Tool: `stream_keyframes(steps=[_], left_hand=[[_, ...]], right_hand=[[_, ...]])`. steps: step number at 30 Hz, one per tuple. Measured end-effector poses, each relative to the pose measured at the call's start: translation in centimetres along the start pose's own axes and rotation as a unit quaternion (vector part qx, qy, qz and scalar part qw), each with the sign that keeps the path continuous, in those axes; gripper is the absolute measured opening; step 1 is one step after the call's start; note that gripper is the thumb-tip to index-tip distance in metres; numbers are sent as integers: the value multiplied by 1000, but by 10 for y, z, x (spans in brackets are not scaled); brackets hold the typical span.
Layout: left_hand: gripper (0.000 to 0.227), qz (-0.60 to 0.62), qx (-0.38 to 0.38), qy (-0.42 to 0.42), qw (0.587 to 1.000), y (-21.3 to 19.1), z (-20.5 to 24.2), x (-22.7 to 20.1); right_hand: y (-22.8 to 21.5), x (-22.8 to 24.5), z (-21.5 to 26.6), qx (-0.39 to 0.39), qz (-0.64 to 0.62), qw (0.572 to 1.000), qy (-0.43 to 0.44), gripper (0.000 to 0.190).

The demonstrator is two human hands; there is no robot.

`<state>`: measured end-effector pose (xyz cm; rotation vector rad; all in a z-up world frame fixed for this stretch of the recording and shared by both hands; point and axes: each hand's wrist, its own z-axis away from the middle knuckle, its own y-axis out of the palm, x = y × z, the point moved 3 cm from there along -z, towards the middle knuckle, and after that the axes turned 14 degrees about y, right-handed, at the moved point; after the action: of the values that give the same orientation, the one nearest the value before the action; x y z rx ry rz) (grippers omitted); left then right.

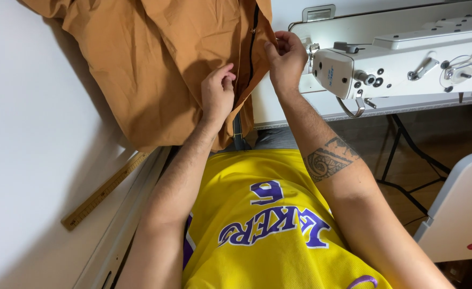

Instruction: The person is unfolding and inspecting a large brown leather piece, checking the zipper and seams at a sewing station.

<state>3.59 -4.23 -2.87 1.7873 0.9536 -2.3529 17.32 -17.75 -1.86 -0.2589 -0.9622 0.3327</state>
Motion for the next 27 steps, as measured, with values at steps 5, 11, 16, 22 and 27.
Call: stream_keyframes(steps=[5, 11, 16, 22, 27], left_hand=[[58, -295, 208, 218, 907, 22, 5, -14], [62, -388, 263, 189, 863, 39, 4, -9], [33, -267, 135, 215, 930, 20, -4, -13], [23, -243, -15, 181, 953, 37, -53, -15], [42, -302, -14, 57, 952, 68, -84, 6]], right_hand=[[-2, -9, 1, -2, 22, 1000, -17, 18], [-6, -13, 1, -11, 43, 998, 33, 23], [-8, -19, -1, -18, 48, 999, 13, 22], [-7, -19, 2, -16, 20, 1000, 12, 23], [-9, -16, 5, -20, 26, 999, 11, 25]])
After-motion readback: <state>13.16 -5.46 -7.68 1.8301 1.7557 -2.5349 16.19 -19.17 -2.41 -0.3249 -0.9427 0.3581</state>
